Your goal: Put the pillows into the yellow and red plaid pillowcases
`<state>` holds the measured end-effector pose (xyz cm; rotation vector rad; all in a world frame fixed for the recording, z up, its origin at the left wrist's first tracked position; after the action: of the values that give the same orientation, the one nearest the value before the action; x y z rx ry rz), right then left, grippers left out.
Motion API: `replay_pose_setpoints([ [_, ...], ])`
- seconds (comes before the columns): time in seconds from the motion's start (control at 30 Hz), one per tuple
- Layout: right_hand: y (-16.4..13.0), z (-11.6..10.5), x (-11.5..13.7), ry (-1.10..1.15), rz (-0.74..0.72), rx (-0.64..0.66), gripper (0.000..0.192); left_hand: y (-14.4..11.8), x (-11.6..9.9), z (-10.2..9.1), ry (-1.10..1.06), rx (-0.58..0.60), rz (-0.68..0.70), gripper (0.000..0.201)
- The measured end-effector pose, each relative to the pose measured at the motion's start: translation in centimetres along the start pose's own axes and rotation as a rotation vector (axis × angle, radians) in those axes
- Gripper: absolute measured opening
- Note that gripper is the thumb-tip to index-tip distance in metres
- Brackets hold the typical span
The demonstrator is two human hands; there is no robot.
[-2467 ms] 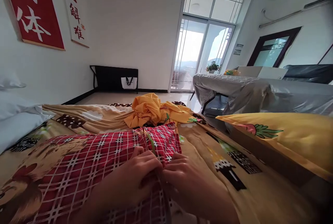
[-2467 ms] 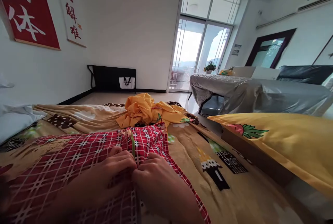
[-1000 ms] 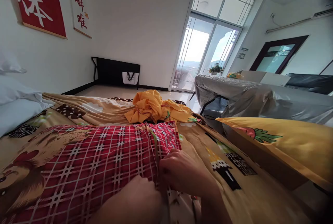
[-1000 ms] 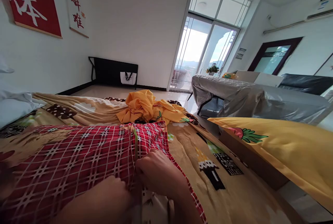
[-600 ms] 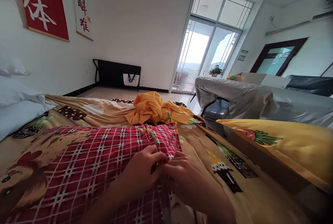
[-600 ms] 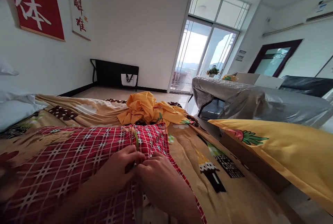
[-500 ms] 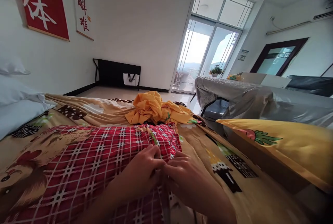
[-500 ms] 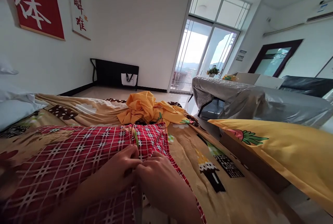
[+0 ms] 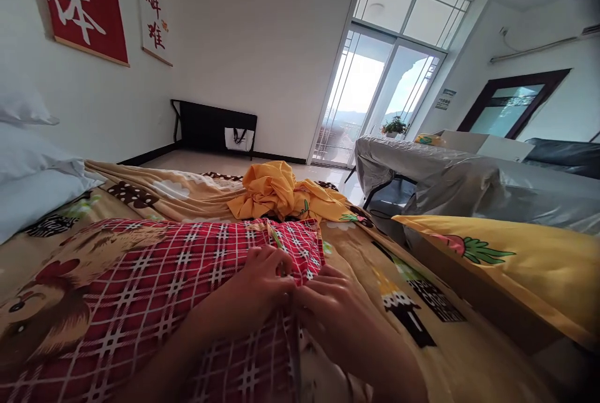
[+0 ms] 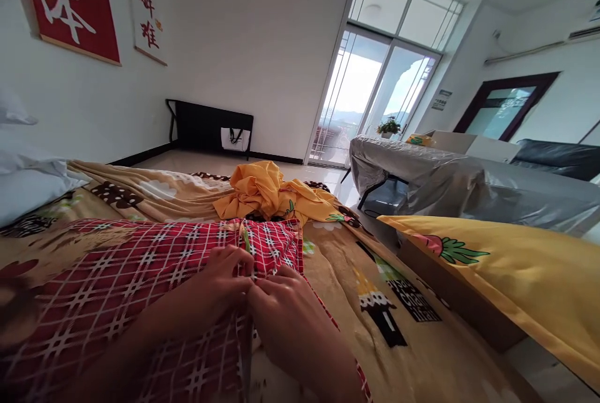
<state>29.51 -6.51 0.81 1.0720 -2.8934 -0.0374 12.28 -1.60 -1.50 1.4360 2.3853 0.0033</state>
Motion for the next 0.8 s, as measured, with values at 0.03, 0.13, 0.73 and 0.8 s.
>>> replay_pose_setpoints([
  [0.03,0.1,0.0,-0.1,-0.009,0.006,0.006,0.013,0.0,0.2,0.0,0.046,-0.028,-0.002,0.019],
  [0.13,0.5,0.3,-0.3,-0.036,0.010,0.011,0.015,0.0,0.7,0.2,0.141,-0.072,-0.011,0.019],
  [0.73,0.7,0.1,1.6,-0.012,-0.072,0.197,0.018,-0.6,3.2,-0.4,0.198,-0.277,-0.126,0.024],
  [0.8,0.7,-0.2,1.7,-0.005,-0.081,0.229,0.018,-0.6,3.1,-0.5,0.180,-0.280,-0.141,0.025],
])
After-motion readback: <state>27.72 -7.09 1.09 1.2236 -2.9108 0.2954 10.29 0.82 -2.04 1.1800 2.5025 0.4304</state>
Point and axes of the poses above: each hand's wrist, its own y-axis towards the middle knuckle, its own z-axis out of the palm, x = y × z, the point moved 1 cm from there along y, towards the middle knuckle, and after that the axes turned 14 degrees about x, right-handed, at the moved point
